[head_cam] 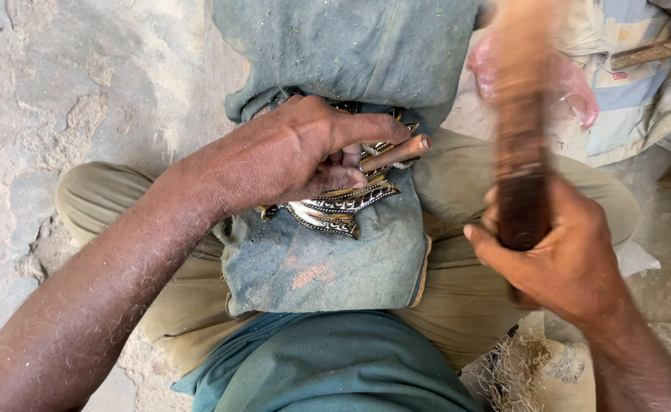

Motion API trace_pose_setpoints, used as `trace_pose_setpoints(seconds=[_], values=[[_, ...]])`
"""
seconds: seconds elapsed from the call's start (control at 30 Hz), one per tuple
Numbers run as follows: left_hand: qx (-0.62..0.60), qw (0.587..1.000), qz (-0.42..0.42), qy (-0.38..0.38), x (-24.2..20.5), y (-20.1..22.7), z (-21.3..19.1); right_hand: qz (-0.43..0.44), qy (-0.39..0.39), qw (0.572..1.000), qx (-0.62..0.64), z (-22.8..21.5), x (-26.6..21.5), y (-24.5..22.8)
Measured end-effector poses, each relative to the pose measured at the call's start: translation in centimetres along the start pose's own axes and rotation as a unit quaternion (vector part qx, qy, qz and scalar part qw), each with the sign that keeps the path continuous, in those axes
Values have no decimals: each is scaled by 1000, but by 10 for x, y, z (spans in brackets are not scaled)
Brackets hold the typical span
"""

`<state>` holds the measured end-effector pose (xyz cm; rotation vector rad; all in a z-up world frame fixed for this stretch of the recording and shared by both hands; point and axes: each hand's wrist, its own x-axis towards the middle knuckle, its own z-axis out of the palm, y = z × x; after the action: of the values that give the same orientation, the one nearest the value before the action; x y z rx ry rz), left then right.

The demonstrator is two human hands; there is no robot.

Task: The person sits cross-legged and uses a wooden mallet to hammer a metal punch tool against ornate metal pieces resting on a cloth pad. The person repeatedly strikes the tool to shape or flatten the metal decorations.

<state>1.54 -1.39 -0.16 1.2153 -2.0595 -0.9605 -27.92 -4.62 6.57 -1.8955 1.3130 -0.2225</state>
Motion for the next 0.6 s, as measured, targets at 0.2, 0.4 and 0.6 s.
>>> trace_pose_setpoints(seconds=[0.2, 0.4, 0.6], values=[[-31, 1000, -5, 2, 2, 1, 4, -32, 61, 995, 78, -1, -18, -2], [9, 998, 51, 23, 7, 2, 8, -61, 158, 975, 146, 6, -37, 10], [-8, 1000, 20, -7, 7, 12, 2, -10, 40, 999, 11, 12, -41, 11]])
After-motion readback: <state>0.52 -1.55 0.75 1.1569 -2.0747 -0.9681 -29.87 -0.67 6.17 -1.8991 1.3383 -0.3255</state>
